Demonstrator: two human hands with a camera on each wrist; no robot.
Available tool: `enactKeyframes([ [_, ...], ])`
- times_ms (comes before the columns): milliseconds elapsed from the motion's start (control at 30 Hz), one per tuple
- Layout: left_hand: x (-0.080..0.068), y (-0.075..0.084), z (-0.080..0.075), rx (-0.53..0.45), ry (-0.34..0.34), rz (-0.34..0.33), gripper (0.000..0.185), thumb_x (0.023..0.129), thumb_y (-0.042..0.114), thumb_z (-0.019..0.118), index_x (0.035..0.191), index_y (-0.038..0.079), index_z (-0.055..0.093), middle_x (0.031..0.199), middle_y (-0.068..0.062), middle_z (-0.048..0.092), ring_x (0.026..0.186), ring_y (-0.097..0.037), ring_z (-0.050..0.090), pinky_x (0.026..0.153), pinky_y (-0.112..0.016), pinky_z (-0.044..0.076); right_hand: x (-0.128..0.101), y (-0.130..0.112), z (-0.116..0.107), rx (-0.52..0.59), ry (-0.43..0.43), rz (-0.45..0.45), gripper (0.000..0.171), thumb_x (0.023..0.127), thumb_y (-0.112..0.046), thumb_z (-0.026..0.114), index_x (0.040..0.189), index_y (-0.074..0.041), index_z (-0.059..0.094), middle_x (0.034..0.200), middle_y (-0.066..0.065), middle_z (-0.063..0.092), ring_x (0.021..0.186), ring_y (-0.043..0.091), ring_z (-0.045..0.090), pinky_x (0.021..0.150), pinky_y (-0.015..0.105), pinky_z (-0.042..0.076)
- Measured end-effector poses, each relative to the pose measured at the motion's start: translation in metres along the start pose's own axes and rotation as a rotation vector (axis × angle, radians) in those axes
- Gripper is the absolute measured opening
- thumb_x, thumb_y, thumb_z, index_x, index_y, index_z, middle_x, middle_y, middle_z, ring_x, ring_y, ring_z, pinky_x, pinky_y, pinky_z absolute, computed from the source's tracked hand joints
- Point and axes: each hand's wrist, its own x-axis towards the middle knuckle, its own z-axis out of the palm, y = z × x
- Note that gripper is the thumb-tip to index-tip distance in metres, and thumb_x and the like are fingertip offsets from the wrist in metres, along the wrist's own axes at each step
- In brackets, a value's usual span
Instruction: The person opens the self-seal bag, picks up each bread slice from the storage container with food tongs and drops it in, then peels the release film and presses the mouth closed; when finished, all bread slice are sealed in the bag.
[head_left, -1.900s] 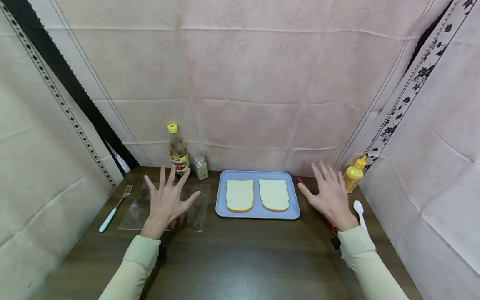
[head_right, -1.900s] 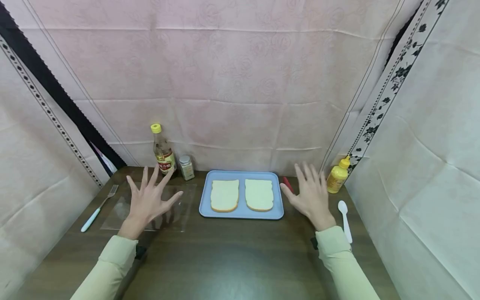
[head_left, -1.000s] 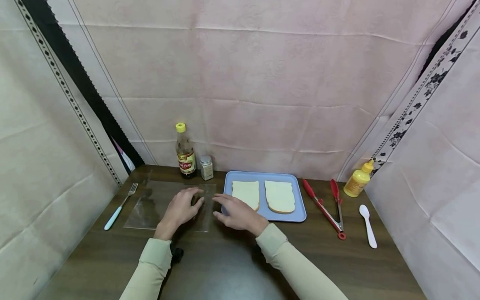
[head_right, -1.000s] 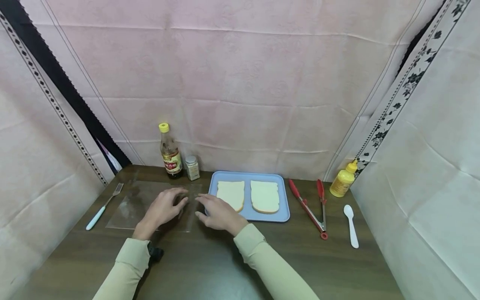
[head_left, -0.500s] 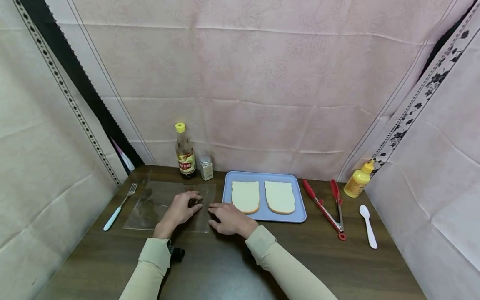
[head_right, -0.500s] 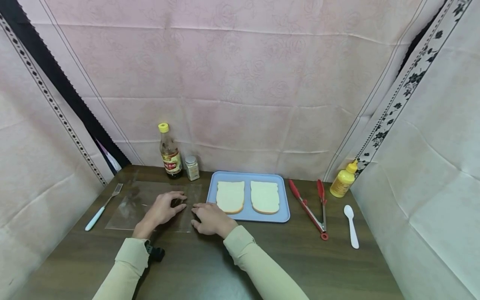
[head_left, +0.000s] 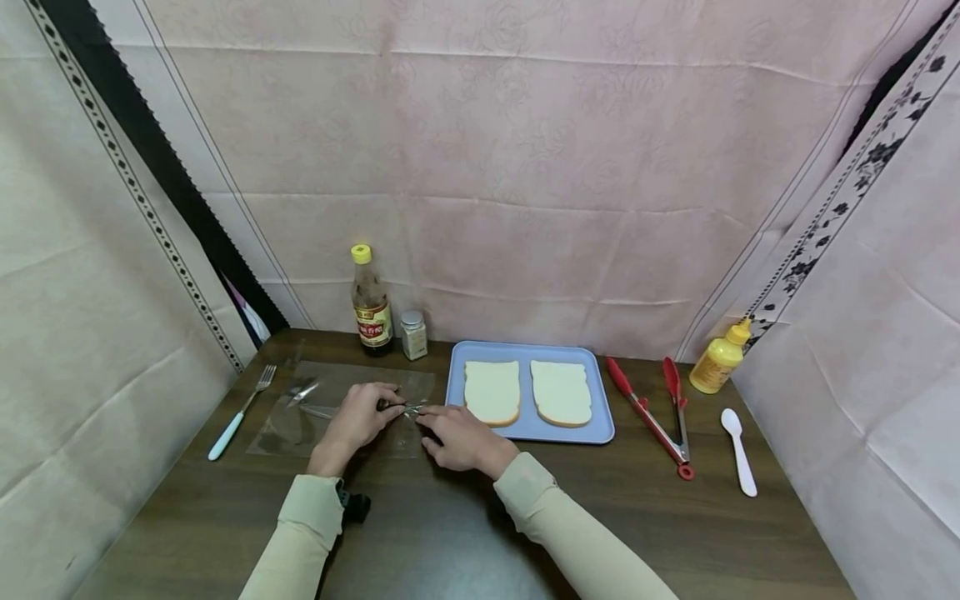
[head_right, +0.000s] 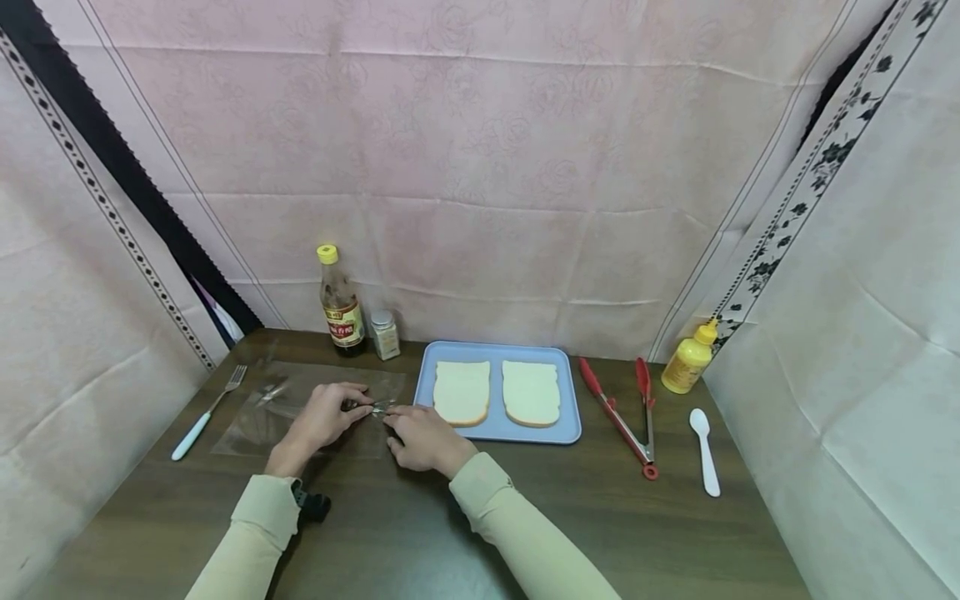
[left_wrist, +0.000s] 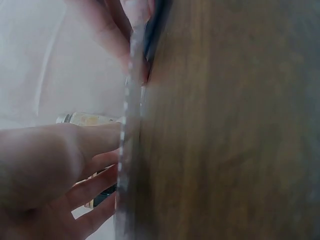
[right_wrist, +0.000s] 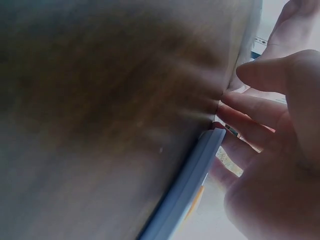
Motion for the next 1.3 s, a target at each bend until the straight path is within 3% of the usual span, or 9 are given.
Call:
enactKeyframes([
  [333,0.000,-0.003,-0.003,-0.008,0.033,-0.033,0.010,0.102,0.021,0.079,0.109,0.016,0.085,0.134,-0.011,0.077,0.119,-0.034,0.075,0.098,-0.055,0.062,-0.002,0.003,0.000,0.035,0.016,-0.010,0.043,0.112,-0.026,0.059,0.151,-0.011,0.064,0.160,0.007,0.060,0.148,0.023,0.058,0.124,0.039,0.047],
  [500,0.000,-0.005,-0.012,-0.062,0.098,-0.063,0.011,0.104,0.024,0.077,0.109,0.018,0.084,0.130,-0.008,0.079,0.110,-0.031,0.077,0.092,-0.055,0.063,-0.002,0.004,-0.001,0.042,0.021,-0.010,0.041,0.112,-0.027,0.058,0.149,-0.011,0.066,0.159,0.008,0.061,0.146,0.025,0.060,0.123,0.040,0.048],
  [667,0.000,-0.005,-0.019,-0.104,0.165,-0.032,0.014,0.105,0.026,0.075,0.111,0.017,0.084,0.126,-0.007,0.080,0.102,-0.027,0.077,0.088,-0.051,0.063,-0.002,0.006,-0.001,0.055,0.025,-0.015,0.039,0.112,-0.023,0.058,0.148,-0.011,0.066,0.158,0.009,0.062,0.145,0.025,0.061,0.122,0.040,0.049],
  [800,-0.001,-0.006,-0.024,-0.134,0.222,-0.008,0.018,0.106,0.026,0.073,0.116,0.015,0.083,0.122,-0.007,0.081,0.078,-0.027,0.072,0.074,-0.048,0.059,-0.002,0.006,0.000,0.072,0.016,-0.006,0.039,0.113,-0.023,0.056,0.148,-0.010,0.066,0.159,0.009,0.061,0.147,0.024,0.058,0.124,0.040,0.047],
  [900,-0.001,-0.009,-0.026,-0.151,0.288,0.005,0.020,0.107,0.027,0.072,0.118,0.014,0.082,0.120,-0.008,0.082,0.080,-0.031,0.073,0.079,-0.052,0.061,-0.003,0.007,0.000,0.083,0.008,0.004,0.039,0.113,-0.023,0.056,0.148,-0.010,0.066,0.160,0.008,0.059,0.149,0.024,0.057,0.124,0.040,0.047],
  [1033,0.000,-0.011,-0.029,-0.178,0.357,0.016,0.019,0.106,0.027,0.073,0.117,0.013,0.082,0.118,-0.009,0.082,0.110,-0.035,0.077,0.101,-0.058,0.060,-0.005,0.008,0.000,0.087,0.001,0.009,0.038,0.112,-0.023,0.056,0.148,-0.012,0.066,0.161,0.007,0.058,0.150,0.024,0.056,0.125,0.041,0.046],
  [1300,0.001,-0.009,-0.025,-0.209,0.279,-0.015,0.019,0.106,0.030,0.073,0.117,0.016,0.081,0.118,-0.009,0.082,0.117,-0.039,0.075,0.102,-0.062,0.059,-0.018,0.015,-0.006,0.211,0.026,0.007,0.038,0.115,-0.024,0.053,0.149,-0.014,0.065,0.162,0.007,0.056,0.154,0.024,0.050,0.127,0.045,0.044],
])
